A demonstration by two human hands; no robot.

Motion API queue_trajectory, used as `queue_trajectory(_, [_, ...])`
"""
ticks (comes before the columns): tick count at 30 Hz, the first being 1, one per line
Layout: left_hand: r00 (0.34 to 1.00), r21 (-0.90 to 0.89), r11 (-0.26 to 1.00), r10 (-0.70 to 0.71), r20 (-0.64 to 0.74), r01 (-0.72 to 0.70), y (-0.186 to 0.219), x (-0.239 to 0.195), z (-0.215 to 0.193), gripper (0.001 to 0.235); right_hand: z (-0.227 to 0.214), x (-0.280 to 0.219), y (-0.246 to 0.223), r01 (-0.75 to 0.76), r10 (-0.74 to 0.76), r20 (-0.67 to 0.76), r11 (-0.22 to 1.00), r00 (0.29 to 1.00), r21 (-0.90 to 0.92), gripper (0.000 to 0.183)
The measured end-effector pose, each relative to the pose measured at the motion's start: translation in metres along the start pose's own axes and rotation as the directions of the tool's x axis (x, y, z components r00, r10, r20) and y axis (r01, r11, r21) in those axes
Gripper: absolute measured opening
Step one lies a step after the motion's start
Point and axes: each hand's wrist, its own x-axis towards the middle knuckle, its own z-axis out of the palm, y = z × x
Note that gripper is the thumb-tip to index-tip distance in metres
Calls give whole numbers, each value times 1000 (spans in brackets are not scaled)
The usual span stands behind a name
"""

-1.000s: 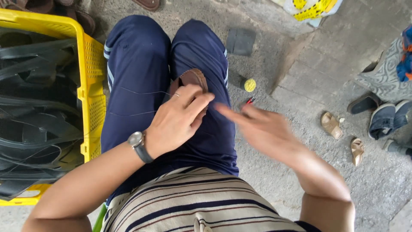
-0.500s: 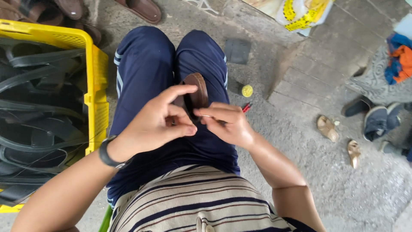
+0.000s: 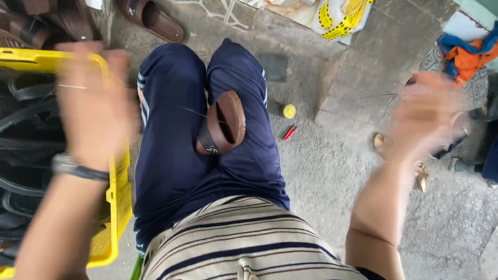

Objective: The person sits on a low stool and sews a brown leather sandal held on their lap. They use a needle and thread to stitch the sandal strap, repeatedly pulling the thread through the leather.

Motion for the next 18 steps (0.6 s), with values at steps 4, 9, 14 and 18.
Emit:
queue_trajectory(4, [951, -107, 978, 198, 237, -177, 109, 17, -18, 30, 63, -78, -32, 90, -218, 697, 972, 683, 216, 41])
queue_trajectory(9, [965, -802, 581, 101, 243, 141, 93, 39, -25, 29, 107, -94, -41, 459, -610, 604, 790, 513, 407, 19])
queue_trajectory(14, [717, -723, -65, -91, 691, 688, 88, 73, -5, 20, 136, -79, -37, 647, -756, 569, 616, 324, 450, 36])
queue_trajectory(18, [796, -802, -33, -105, 596, 596, 83, 57, 25, 18, 140, -60, -35, 587, -710, 622, 670, 330, 454, 42])
